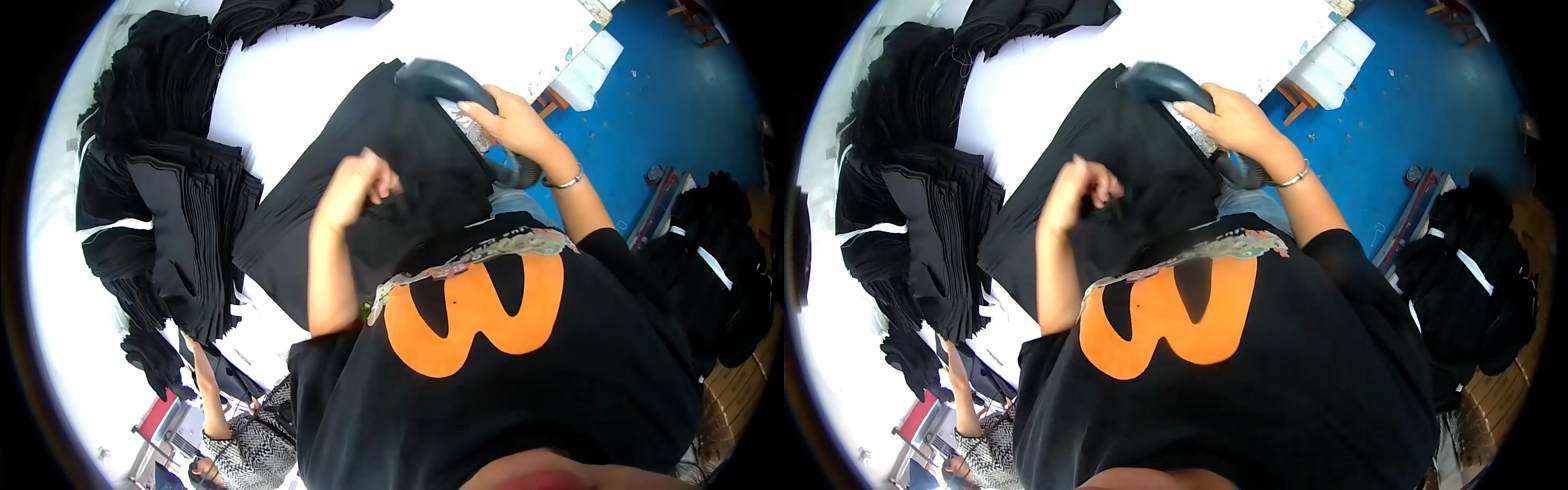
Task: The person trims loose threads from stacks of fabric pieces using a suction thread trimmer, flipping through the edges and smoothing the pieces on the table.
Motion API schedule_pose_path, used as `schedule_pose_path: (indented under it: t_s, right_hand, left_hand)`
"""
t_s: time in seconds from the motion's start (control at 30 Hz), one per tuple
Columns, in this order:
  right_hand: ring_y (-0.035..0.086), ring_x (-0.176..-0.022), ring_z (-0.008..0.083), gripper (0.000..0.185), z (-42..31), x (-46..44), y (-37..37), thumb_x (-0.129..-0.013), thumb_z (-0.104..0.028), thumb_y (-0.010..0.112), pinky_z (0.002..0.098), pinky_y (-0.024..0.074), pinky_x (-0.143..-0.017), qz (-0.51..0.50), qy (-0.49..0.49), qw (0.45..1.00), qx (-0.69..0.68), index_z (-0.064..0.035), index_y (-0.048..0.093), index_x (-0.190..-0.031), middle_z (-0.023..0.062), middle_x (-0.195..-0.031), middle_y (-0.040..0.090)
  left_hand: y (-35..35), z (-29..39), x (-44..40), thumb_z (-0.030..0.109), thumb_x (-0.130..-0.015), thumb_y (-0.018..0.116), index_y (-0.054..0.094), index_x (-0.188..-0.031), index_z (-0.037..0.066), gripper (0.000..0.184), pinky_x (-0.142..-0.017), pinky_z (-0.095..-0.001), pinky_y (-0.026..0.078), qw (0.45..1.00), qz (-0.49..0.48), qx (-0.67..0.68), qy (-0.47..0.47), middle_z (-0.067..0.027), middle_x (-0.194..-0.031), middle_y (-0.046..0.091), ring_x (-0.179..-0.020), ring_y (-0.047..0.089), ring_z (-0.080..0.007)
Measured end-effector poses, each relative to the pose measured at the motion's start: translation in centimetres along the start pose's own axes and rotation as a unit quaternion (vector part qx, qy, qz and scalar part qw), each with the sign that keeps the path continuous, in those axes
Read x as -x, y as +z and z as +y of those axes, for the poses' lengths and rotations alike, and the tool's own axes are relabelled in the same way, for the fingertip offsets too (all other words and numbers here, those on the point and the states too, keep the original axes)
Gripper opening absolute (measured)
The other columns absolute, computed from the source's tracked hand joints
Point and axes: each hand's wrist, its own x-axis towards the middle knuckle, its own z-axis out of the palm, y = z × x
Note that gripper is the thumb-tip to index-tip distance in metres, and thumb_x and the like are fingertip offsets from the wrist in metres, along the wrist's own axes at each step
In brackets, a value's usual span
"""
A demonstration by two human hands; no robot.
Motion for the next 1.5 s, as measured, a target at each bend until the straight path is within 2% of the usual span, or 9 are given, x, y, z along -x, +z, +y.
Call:
schedule_pose_path:
  t_s: [0.07, 0.13, 0.17, 0.23, 0.53, 0.83, 0.97, 1.17, 1.5]
  right_hand:
    - [0.060, -0.055, 0.0155, 0.054, 0.5, 0.2, -0.1, -0.094, -0.051, 0.066, 0.0301, 0.0504, -0.057, 0.023, -0.004, 0.999, -0.035, 0.0019, 0.066, -0.104, 0.0083, -0.066, 0.062]
    - [0.059, -0.055, 0.0125, 0.047, 0.7, 0.8, -1.8, -0.095, -0.044, 0.067, 0.0282, 0.0482, -0.053, 0.046, 0.023, 0.995, -0.083, 0.0016, 0.066, -0.104, 0.0063, -0.066, 0.062]
    - [0.058, -0.053, 0.0112, 0.044, 1.4, 1.1, -2.7, -0.097, -0.043, 0.066, 0.0267, 0.0465, -0.051, 0.041, 0.013, 0.993, -0.113, 0.0013, 0.066, -0.099, 0.0044, -0.066, 0.062]
    - [0.057, -0.051, 0.0105, 0.041, 3.0, 1.8, -4.1, -0.099, -0.040, 0.064, 0.0264, 0.0462, -0.050, 0.032, 0.043, 0.991, -0.122, 0.0009, 0.066, -0.093, 0.0035, -0.066, 0.062]
    - [0.055, -0.049, 0.0111, 0.056, 0.0, -3.1, -0.1, -0.096, -0.052, 0.062, 0.0278, 0.0454, -0.050, -0.045, -0.003, 0.993, -0.106, 0.0035, 0.067, -0.089, 0.0066, -0.058, 0.058]
    - [0.053, -0.050, 0.0097, 0.048, 0.4, -2.5, 0.3, -0.099, -0.046, 0.061, 0.0261, 0.0432, -0.049, -0.036, 0.003, 0.995, -0.092, 0.0010, 0.064, -0.089, 0.0017, -0.061, 0.054]
    - [0.054, -0.050, 0.0094, 0.045, 2.4, 0.7, -4.3, -0.099, -0.042, 0.061, 0.0258, 0.0428, -0.049, -0.138, 0.025, 0.986, -0.091, 0.0020, 0.066, -0.093, 0.0025, -0.059, 0.056]
    - [0.053, -0.051, 0.0113, 0.049, 2.4, -1.1, -1.7, -0.100, -0.046, 0.059, 0.0278, 0.0435, -0.050, -0.108, -0.002, 0.988, -0.109, 0.0001, 0.064, -0.083, 0.0035, -0.057, 0.055]
    - [0.054, -0.054, 0.0088, 0.045, 3.1, -0.9, -1.6, -0.102, -0.044, 0.056, 0.0270, 0.0449, -0.054, -0.127, -0.026, 0.979, -0.156, -0.0018, 0.060, -0.086, 0.0022, -0.064, 0.058]
  left_hand:
    - [-1.2, 2.9, -1.9, 0.040, -0.089, 0.073, 0.055, -0.070, 0.003, 0.046, -0.066, -0.0403, 0.052, 0.981, 0.107, -0.159, -0.041, -0.0156, -0.070, 0.063, -0.077, 0.065, -0.0342]
    - [0.2, 2.7, -5.3, 0.049, -0.079, 0.080, 0.062, -0.089, 0.003, 0.051, -0.071, -0.0424, 0.054, 0.841, 0.337, -0.407, 0.113, -0.0142, -0.095, 0.069, -0.082, 0.066, -0.0345]
    - [-0.4, 0.4, -8.1, 0.051, -0.074, 0.083, 0.062, -0.107, 0.003, 0.062, -0.077, -0.0433, 0.053, 0.696, 0.423, -0.486, 0.318, -0.0126, -0.108, 0.067, -0.087, 0.065, -0.0353]
    - [1.2, -1.3, -9.7, 0.052, -0.069, 0.085, 0.062, -0.113, 0.002, 0.070, -0.083, -0.0438, 0.052, 0.771, 0.407, -0.444, 0.208, -0.0126, -0.107, 0.068, -0.095, 0.064, -0.0362]
    - [2.7, -2.1, -8.8, 0.041, -0.066, 0.089, 0.062, -0.118, 0.006, 0.068, -0.087, -0.0440, 0.050, 0.834, 0.330, -0.364, 0.251, -0.0131, -0.111, 0.064, -0.100, 0.062, -0.0344]
    - [5.1, -1.8, -8.5, 0.023, -0.071, 0.089, 0.065, -0.112, 0.011, 0.049, -0.096, -0.0436, 0.037, 0.728, 0.434, -0.444, 0.292, -0.0114, -0.113, 0.057, -0.107, 0.054, -0.0313]
    - [3.8, -1.5, -8.5, 0.004, -0.073, 0.081, 0.057, -0.093, 0.006, 0.032, -0.090, -0.0426, 0.043, 0.807, 0.329, -0.393, 0.293, -0.0108, -0.102, 0.064, -0.097, 0.060, -0.0291]
    - [2.1, -0.9, -8.3, -0.016, -0.083, 0.059, 0.053, -0.090, 0.006, 0.024, -0.085, -0.0225, 0.048, 0.966, 0.153, 0.108, 0.176, -0.0073, -0.115, 0.066, -0.094, 0.058, -0.0095]
    - [0.5, -0.9, -8.3, -0.023, -0.077, 0.051, 0.050, -0.087, 0.009, 0.034, -0.086, -0.0258, 0.049, 0.966, 0.097, 0.195, 0.137, -0.0056, -0.107, 0.064, -0.094, 0.060, -0.0136]
